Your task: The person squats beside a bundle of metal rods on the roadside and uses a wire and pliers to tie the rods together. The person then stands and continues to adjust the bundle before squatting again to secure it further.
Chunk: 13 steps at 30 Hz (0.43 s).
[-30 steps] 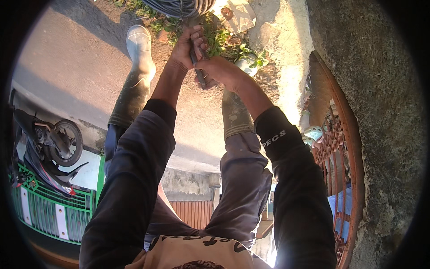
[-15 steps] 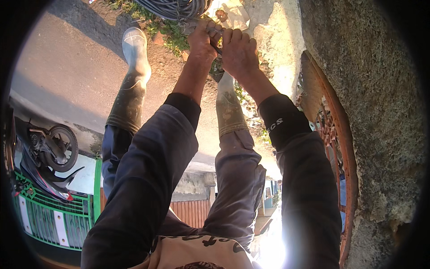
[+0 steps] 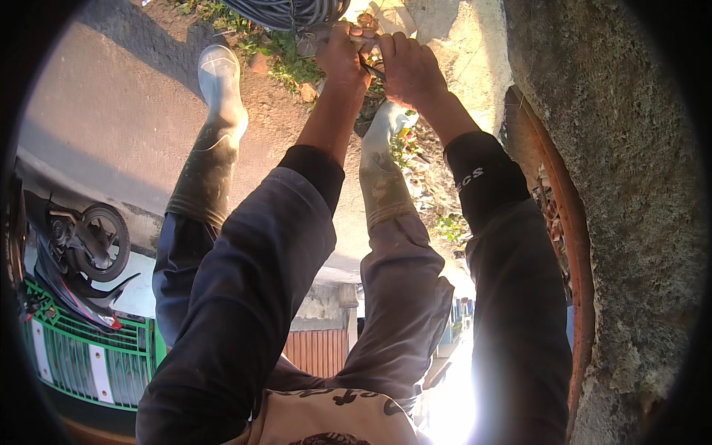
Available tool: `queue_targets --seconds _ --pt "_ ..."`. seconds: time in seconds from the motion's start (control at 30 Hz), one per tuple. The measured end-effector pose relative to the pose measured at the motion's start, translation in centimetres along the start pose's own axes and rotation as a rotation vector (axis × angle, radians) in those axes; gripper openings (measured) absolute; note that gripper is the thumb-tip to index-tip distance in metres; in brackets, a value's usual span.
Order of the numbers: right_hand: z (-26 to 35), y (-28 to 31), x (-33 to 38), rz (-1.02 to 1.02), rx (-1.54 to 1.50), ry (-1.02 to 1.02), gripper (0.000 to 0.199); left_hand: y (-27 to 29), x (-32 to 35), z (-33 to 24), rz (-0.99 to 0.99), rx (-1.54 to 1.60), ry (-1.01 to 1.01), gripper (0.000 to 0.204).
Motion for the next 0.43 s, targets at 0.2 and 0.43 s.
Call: queue_targets --seconds 0.2,0.43 --pt "4.4 0.8 2.7 -0.095 -0.046 -0.295 0.049 2.4 1.4 -1.1 -0.005 -0.152 0.132 0.01" --pt "9.1 -1.0 4.5 0.019 -0.16 -0.822 0.082 4.6 2.0 -2.5 0.126 -0.622 0.276 0.018"
Point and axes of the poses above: each hand's wrist, its own x-axis away from the middle knuckle, its own y-axis out of the back of the hand, z = x × y, the point moved 10 cm from there along -x, towards the middle knuckle, and after that the axes turned 12 degrees about -x, right-handed, at the moved point
